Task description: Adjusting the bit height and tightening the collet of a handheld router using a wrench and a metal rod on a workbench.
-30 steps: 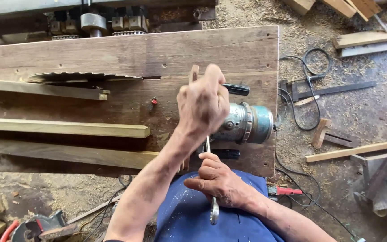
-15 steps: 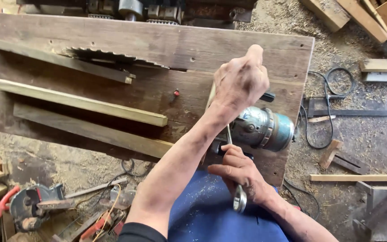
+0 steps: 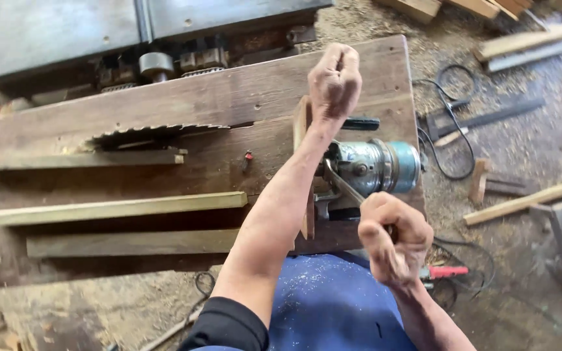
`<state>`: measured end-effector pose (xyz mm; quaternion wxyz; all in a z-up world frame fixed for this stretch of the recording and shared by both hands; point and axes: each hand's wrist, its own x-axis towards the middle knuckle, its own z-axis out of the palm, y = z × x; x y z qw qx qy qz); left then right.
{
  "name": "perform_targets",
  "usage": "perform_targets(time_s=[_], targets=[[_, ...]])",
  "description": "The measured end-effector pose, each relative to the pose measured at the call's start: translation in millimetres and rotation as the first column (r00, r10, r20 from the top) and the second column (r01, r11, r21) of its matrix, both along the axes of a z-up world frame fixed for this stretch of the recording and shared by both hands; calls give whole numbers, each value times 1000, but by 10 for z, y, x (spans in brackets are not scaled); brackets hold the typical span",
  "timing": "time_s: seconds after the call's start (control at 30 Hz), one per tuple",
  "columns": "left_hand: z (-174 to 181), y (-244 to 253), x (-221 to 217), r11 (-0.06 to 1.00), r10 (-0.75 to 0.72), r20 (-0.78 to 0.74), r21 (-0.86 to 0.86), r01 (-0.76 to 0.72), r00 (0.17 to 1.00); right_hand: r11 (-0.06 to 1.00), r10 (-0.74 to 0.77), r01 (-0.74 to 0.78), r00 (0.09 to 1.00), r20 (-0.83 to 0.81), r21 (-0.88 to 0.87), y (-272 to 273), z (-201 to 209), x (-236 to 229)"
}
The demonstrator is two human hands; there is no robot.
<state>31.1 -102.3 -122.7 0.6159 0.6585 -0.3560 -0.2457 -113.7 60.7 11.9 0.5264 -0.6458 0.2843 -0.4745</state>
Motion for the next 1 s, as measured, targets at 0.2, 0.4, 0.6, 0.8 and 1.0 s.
perform_targets(time_s=[0.2, 0.4, 0.6, 0.8, 1.0], targets=[[-69, -60, 11, 999, 43, 204, -34, -37, 978, 988, -152, 152, 988, 12, -10, 180, -84, 47], [-7, -83, -17, 997, 49, 260, 49, -64, 964, 983, -160, 163, 986, 40, -89, 300, -149, 46], [-67, -95, -6, 999, -33, 311, 20, 29, 950, 968, -158, 163, 987, 38, -190, 350, -166, 78], [74, -223, -69, 1000, -13, 352, 28, 3, 936, 953, -192, 199, 980, 53, -227, 350, -227, 126], [-102, -360, -38, 991, -78, 330, 129, 37, 941, 952, -211, 223, 974, 78, -210, 277, -259, 147]])
